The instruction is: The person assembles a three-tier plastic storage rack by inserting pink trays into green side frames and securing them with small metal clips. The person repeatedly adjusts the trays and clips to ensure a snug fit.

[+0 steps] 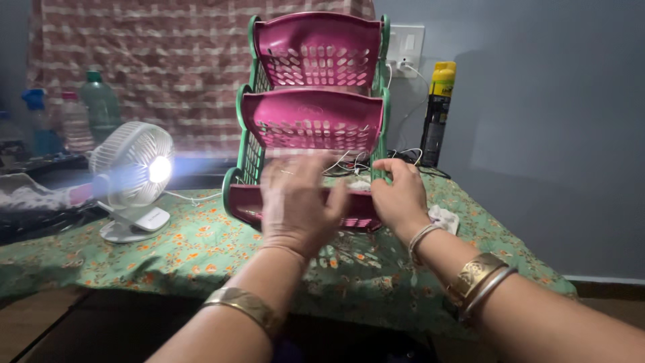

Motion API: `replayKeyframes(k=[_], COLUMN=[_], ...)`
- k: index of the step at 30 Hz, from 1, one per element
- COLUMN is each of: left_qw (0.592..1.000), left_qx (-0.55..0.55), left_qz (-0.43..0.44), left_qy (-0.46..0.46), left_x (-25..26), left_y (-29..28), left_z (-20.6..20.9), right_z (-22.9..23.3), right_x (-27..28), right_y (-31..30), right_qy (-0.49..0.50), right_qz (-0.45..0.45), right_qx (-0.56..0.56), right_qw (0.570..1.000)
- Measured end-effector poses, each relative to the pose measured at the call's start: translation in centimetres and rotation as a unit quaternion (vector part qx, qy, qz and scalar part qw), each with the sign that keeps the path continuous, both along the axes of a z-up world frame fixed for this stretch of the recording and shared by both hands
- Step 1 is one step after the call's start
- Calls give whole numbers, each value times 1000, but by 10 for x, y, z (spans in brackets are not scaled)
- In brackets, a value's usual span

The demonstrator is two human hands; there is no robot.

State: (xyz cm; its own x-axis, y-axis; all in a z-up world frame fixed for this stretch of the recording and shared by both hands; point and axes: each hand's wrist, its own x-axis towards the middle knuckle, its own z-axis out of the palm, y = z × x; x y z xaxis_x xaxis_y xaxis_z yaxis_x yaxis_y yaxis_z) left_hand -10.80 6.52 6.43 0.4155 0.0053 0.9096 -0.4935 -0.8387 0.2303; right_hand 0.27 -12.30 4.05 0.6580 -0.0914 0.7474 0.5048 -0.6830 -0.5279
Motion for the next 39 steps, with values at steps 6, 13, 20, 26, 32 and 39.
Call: replayKeyframes(k=[6,13,20,26,32,39], left_qw=[871,868,927,896,939,998], left_qx=[-331,-312,-290,-279,-211,-60], left_qz=[293,140,113,124,245,-4], left_qy=[216,361,209,323,119,12], left_x=[12,39,89,96,50,20], left_y=[93,116,114,107,63,-4], left_z=[24,-29,-48,-75,-84,-52], right_z=[11,4,-22,-40,-51,-47], right_x=[-27,-54,-16,-8,-16,-28], right_y=[17,24,5,-4,2,7], right_qy=[140,250,106,138,139,90], right_qz=[-45,-60,1,29,10,13], right_qx=[131,65,92,35,48,43], right_qw=[980,964,990,989,989,995])
